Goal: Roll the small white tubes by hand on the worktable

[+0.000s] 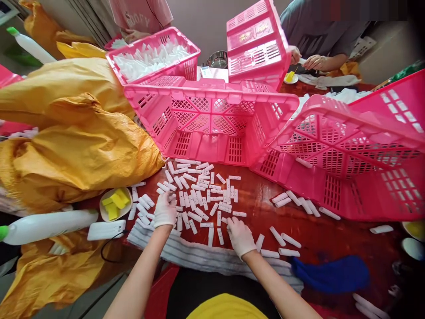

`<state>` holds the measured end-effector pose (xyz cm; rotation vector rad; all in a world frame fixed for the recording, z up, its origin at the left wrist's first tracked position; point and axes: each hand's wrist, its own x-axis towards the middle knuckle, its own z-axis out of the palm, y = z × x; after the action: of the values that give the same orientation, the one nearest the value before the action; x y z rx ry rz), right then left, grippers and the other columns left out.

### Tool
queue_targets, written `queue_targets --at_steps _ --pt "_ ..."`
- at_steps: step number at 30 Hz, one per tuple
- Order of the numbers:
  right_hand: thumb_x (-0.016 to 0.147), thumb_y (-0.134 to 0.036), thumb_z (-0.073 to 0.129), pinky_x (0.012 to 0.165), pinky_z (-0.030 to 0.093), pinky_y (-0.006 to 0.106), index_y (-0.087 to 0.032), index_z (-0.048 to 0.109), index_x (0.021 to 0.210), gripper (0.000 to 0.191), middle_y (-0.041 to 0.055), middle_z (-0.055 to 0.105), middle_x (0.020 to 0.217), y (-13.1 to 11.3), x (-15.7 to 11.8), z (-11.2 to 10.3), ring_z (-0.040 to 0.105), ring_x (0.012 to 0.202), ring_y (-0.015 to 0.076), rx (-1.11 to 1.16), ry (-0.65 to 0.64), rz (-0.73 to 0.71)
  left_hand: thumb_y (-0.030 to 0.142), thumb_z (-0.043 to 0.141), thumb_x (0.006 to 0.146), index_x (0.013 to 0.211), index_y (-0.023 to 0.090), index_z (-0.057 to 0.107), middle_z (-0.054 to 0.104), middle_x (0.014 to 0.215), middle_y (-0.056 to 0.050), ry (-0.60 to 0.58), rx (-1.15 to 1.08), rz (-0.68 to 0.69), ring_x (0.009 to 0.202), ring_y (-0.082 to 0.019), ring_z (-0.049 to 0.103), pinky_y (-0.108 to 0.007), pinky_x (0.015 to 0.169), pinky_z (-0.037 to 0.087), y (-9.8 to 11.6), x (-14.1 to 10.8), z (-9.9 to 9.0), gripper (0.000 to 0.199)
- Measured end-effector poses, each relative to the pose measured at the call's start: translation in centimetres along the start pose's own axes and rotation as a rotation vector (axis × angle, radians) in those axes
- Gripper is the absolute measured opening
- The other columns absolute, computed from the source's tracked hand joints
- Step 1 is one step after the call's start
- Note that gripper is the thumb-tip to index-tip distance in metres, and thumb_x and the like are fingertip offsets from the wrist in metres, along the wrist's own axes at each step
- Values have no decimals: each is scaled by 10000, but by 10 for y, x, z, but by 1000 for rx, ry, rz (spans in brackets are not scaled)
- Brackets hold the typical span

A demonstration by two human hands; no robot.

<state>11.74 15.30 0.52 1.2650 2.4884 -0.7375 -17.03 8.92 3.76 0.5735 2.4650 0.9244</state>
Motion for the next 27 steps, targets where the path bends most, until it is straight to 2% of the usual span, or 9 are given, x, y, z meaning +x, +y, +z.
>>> queue_targets --at_steps 3,6,9,11,14,17,21,24,27 --pt "890 -94 449 669 407 282 -302 551 1192 381 66 581 1013 -10 0 5 566 804 188 103 4 36 345 596 783 1010 153 531 629 989 -77 -7 -218 -154 893 -193 619 -345 834 485 5 -24 -8 304" --pt "854 -25 410 719 427 303 -289 554 1223 476 77 584 997 -15 -3 6 575 819 191 254 35 78 464 699 668 922 145 534 628 809 -38 -176 -459 -265 710 -159 622 -291 666 497 13 -56 -5 441" --pt "805 -19 428 773 449 329 -237 564 1217 486 101 583 1072 -16 -7 3 589 861 200 458 95 109 483 747 610 985 136 552 630 823 -52 -340 -654 -329 675 -132 608 -259 624 476 25 -89 8 547" --pt "813 -84 440 782 473 329 -188 553 1202 418 117 586 1117 -18 -9 -4 604 878 195 629 145 135 479 768 593 1019 123 573 632 829 -64 -438 -738 -359 652 -114 583 -243 604 459 34 -107 18 589" --pt "869 -257 404 621 506 311 -134 531 1150 332 117 653 1003 -20 -12 -26 608 661 155 889 173 160 479 790 574 1046 113 595 628 795 -49 -543 -804 -384 602 -87 527 -230 588 434 44 -124 27 628" --pt "868 -432 431 471 449 257 -142 522 1111 390 94 684 919 -25 -17 -60 518 476 95 1135 174 145 482 803 564 1065 120 599 615 741 -19 -582 -814 -373 568 -76 481 -217 563 398 51 -133 30 651" --pt "626 -544 742 338 300 197 -189 514 1003 566 38 698 780 -38 -24 -97 411 347 55 1651 201 248 514 766 623 1041 141 603 589 706 7 -624 -802 -328 539 -72 450 -200 508 335 61 -140 27 583" --pt "612 -618 729 302 193 192 -205 490 871 543 -46 599 488 -46 -29 -111 296 270 52 1675 286 338 533 736 662 988 149 594 531 656 40 -670 -804 -309 500 -52 393 -186 477 290 69 -145 24 524" --pt "673 -623 689 365 268 187 -210 491 775 470 -91 457 400 -46 -35 -119 343 346 66 1619 353 269 534 741 661 968 158 579 445 603 73 -712 -825 -310 477 -41 339 -179 465 267 77 -150 22 512"
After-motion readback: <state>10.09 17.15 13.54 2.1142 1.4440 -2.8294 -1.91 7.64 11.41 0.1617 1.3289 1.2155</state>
